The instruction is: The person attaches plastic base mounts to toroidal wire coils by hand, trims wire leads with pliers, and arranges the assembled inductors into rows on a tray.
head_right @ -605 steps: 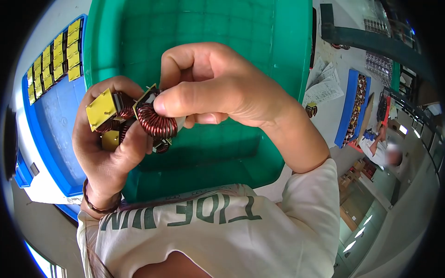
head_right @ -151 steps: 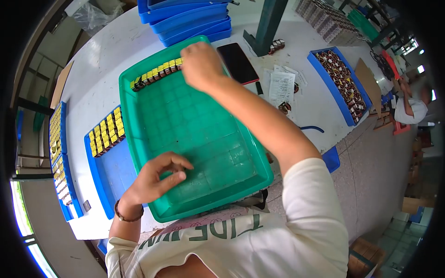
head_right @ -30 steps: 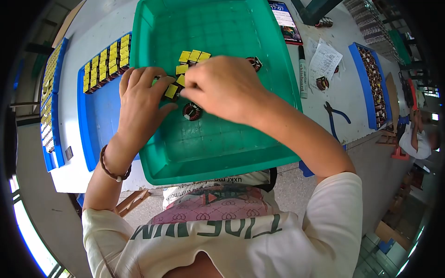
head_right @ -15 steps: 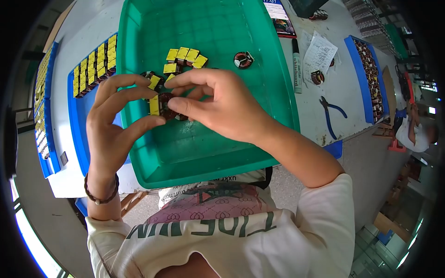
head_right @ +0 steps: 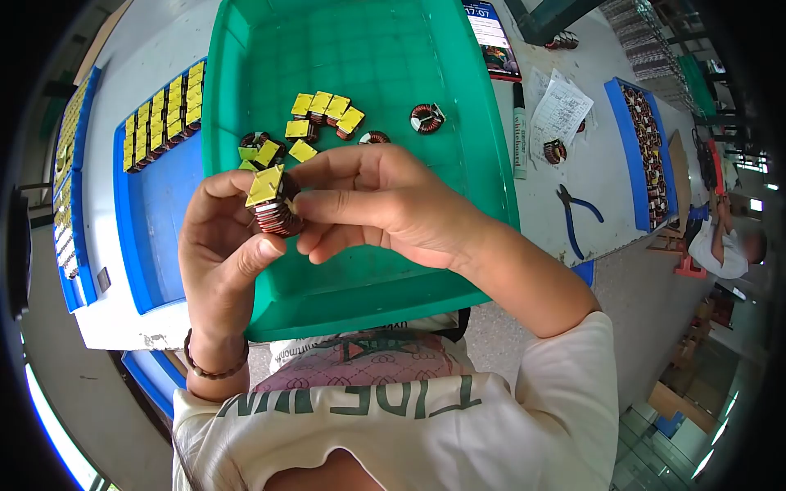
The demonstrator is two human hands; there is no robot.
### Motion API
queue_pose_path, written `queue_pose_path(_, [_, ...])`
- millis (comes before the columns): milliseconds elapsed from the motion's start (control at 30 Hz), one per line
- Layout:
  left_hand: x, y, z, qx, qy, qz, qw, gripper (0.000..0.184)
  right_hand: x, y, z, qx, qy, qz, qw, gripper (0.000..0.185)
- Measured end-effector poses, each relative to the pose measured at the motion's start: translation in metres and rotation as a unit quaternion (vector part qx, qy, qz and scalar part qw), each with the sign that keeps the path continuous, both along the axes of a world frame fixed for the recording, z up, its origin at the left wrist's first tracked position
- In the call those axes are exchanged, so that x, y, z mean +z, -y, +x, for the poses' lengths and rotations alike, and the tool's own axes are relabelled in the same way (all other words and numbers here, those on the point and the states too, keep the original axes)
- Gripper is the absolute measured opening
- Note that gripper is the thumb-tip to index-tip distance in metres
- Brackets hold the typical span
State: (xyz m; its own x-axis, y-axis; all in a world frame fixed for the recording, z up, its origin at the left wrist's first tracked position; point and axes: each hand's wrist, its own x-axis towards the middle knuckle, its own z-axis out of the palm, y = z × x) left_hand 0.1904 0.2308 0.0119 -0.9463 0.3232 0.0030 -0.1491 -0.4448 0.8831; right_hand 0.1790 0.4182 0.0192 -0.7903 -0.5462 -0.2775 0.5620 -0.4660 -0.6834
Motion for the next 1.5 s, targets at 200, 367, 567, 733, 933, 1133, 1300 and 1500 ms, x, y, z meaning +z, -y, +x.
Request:
queue_pose_path(200, [-0.001, 0.006, 0.002, -0.007, -0.018, -0.008, 1.000, 0.045, 0.001, 0.005, 0.002, 0.014, -0.010, 0.027, 0.999, 0.026])
queue_pose_path(367, [0.003, 0.006, 0.007, 0.000, 0.002, 0.016, 1.000, 0.042, 0.000, 0.006, 0.004, -0.023, -0.066, 0.064, 0.996, 0.023])
queue_pose_path(567, [-0.001, 0.008, 0.011, 0.005, 0.119, 0.087, 0.989, 0.036, -0.004, 0.008, 0.008, -0.093, -0.236, 0.142, 0.957, 0.028])
queue_pose_path(733, [-0.008, 0.010, 0.013, -0.009, 0.179, 0.152, 0.972, 0.035, -0.010, 0.011, 0.011, -0.128, -0.335, 0.183, 0.915, 0.035])
queue_pose_path(933, [-0.007, 0.007, 0.012, -0.010, 0.174, 0.059, 0.983, 0.047, -0.010, 0.012, 0.007, -0.135, -0.504, 0.242, 0.818, 0.035])
queue_pose_path(1133, [-0.005, 0.007, 0.012, -0.055, 0.156, 0.067, 0.984, 0.054, -0.012, 0.014, 0.006, -0.119, -0.544, 0.265, 0.787, 0.034])
queue_pose_path(1300, [-0.006, 0.009, 0.011, -0.030, 0.171, 0.109, 0.979, 0.050, -0.006, 0.013, 0.005, -0.091, -0.461, 0.275, 0.839, 0.037])
queue_pose_path(1500, [-0.012, 0.009, 0.011, -0.002, 0.152, 0.121, 0.981, 0.048, -0.002, 0.011, 0.004, -0.077, -0.365, 0.291, 0.881, 0.043])
